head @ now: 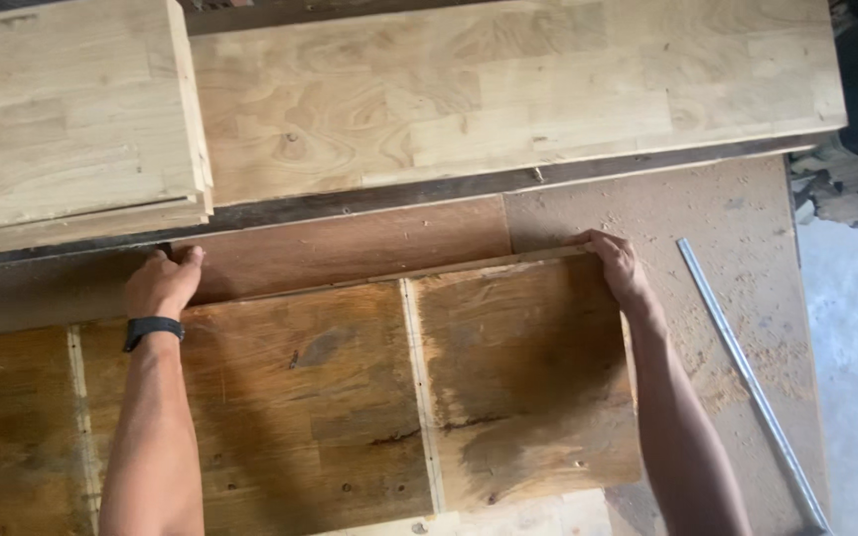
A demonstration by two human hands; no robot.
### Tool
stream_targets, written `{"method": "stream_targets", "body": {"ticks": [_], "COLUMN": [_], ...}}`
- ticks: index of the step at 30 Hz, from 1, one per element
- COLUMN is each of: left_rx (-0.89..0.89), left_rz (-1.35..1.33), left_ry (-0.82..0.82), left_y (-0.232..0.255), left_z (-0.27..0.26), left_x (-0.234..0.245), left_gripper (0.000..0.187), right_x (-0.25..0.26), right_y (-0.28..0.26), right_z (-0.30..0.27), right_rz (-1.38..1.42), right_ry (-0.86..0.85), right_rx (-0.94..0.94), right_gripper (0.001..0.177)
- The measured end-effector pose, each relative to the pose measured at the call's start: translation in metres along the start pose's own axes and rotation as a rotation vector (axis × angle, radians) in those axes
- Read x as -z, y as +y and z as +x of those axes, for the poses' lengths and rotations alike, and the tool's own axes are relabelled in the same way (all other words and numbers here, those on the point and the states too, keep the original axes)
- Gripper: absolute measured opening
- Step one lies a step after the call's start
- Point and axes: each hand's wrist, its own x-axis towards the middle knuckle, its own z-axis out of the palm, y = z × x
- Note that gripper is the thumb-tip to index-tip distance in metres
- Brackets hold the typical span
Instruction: The person sands large wooden boards using a belt sander, moving it across the surface multiple times, then applies a liquid from a squeeze bottle to the wood and spreads it by hand.
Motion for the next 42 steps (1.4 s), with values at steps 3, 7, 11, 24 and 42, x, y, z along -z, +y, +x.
{"method": "stream_targets", "body": {"ticks": [3, 7, 11, 24, 42], "left_rx": [-0.018, -0.029, -0.004, 0.023, 0.010], "left_rz": [-0.058, -0.018, -0.058, -0.083, -0.189], "left_ry": [0.008, 0.001, -0.010, -0.038, -0.067], "left_y": [0.005, -0.007, -0.012, -0.004, 0.003], "left_z": [-0.018, 0.007, 0.018, 0.005, 0.011], "left_x": [0.010, -0.005, -0.008, -0.003, -0.011], "left_gripper": [0.085, 0.085, 0.086, 0.085, 0.081], "right_x": [0.000, 0.006, 0.007, 0.014, 0.003], "right_y": [0.010, 0.002, -0.007, -0.007, 0.000], "right_z": [0.001, -0.014, -0.015, -0.024, -0.009], "right_rz": [-0.048, -0.077, -0.077, -0.237, -0.506], "right_ry": [-0.032, -0.037, -0.042, -0.168, -0.116], "right_rx": [0.005, 0.001, -0.002, 0.117, -0.063], "right_gripper": [0.045, 0.043, 0.045, 0.057, 0.049]}}
